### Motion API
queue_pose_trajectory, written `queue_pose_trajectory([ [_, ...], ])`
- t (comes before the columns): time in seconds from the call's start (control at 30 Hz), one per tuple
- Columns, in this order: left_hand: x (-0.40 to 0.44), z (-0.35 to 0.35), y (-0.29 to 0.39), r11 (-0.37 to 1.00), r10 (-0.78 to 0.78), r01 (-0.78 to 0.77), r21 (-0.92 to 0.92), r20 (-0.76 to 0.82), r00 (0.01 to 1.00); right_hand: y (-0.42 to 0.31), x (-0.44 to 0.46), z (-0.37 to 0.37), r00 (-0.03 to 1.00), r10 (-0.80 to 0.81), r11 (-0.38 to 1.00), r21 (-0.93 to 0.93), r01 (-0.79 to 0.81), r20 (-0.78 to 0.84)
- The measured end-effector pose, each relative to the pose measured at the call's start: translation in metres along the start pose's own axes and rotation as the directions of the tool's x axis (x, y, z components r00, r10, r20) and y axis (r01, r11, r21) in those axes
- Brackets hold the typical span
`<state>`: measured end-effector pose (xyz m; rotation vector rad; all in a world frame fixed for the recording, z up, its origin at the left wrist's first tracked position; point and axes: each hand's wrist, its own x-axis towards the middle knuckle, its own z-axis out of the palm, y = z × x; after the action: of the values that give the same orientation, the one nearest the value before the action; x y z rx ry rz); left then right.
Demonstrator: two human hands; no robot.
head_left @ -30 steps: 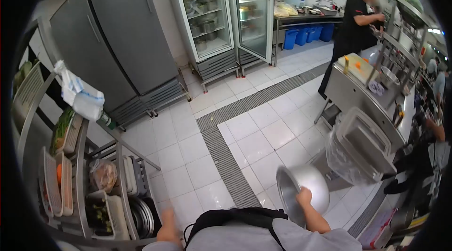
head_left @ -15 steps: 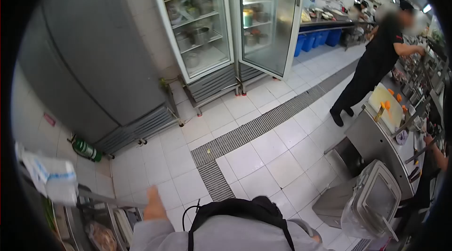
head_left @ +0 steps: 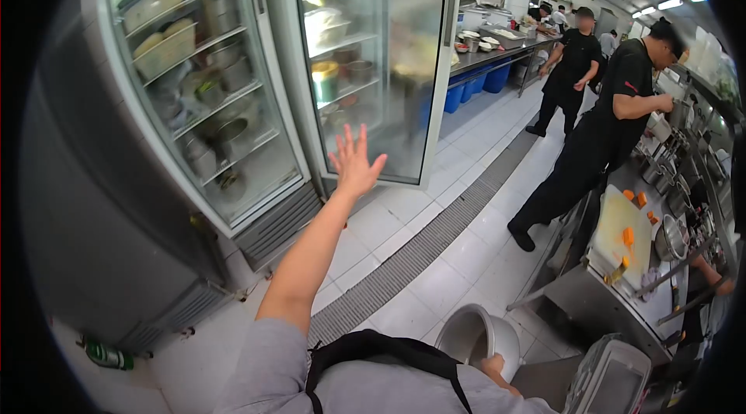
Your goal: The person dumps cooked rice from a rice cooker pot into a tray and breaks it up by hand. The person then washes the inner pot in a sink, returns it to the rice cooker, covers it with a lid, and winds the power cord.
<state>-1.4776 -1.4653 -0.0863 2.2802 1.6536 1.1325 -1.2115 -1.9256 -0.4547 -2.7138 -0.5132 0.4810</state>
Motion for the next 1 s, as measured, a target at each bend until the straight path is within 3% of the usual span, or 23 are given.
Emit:
queue_pose_trajectory([
  [0.1,0.078,0.042,0.020,0.988,0.150,-0.153,0.026,0.099,0.984,-0.088,0.080,0.011,0.991,-0.059,0.998,-0.037,0.055,-0.117],
  [0.2,0.162,0.104,0.014,0.971,0.217,-0.226,0.076,0.115,0.969,-0.171,0.142,-0.005,0.984,-0.039,0.997,0.066,0.051,-0.174],
  [0.27,0.207,0.140,0.009,0.968,0.223,-0.235,0.083,0.140,0.965,-0.209,0.193,0.001,0.929,-0.073,0.979,0.153,0.137,-0.364],
  [0.3,0.235,0.157,0.011,0.969,0.213,-0.228,0.097,0.145,0.966,-0.232,0.211,-0.006,0.921,-0.065,0.978,0.157,0.135,-0.384],
  [0.37,0.275,0.194,0.008,0.974,0.180,-0.197,0.112,0.149,0.972,-0.283,0.238,-0.017,0.972,-0.055,0.994,0.078,0.075,-0.229],
  [0.47,0.310,0.240,0.000,0.987,0.085,-0.114,0.117,0.230,0.970,-0.343,0.278,-0.022,0.929,-0.117,0.978,0.121,0.169,-0.351],
  [0.53,0.329,0.273,-0.003,0.997,-0.041,0.023,0.069,0.271,0.962,-0.377,0.311,-0.028,0.943,-0.071,0.986,0.123,0.117,-0.326],
  [0.6,0.339,0.297,-0.002,0.997,-0.025,0.011,0.078,0.186,0.982,-0.409,0.347,-0.036,0.950,-0.041,0.989,0.122,0.083,-0.308],
  [0.67,0.353,0.317,-0.007,0.998,-0.012,0.004,0.070,0.112,0.994,-0.437,0.386,-0.043,0.953,-0.121,0.980,0.121,0.160,-0.279],
  [0.83,0.390,0.318,0.001,1.000,-0.002,0.001,0.019,0.029,1.000,-0.496,0.500,-0.045,0.946,-0.180,0.978,0.057,0.202,-0.271],
  [1.0,0.419,0.348,0.040,0.976,0.145,-0.117,-0.185,0.146,0.979,-0.549,0.597,-0.075,0.911,-0.274,0.941,0.108,0.319,-0.309],
])
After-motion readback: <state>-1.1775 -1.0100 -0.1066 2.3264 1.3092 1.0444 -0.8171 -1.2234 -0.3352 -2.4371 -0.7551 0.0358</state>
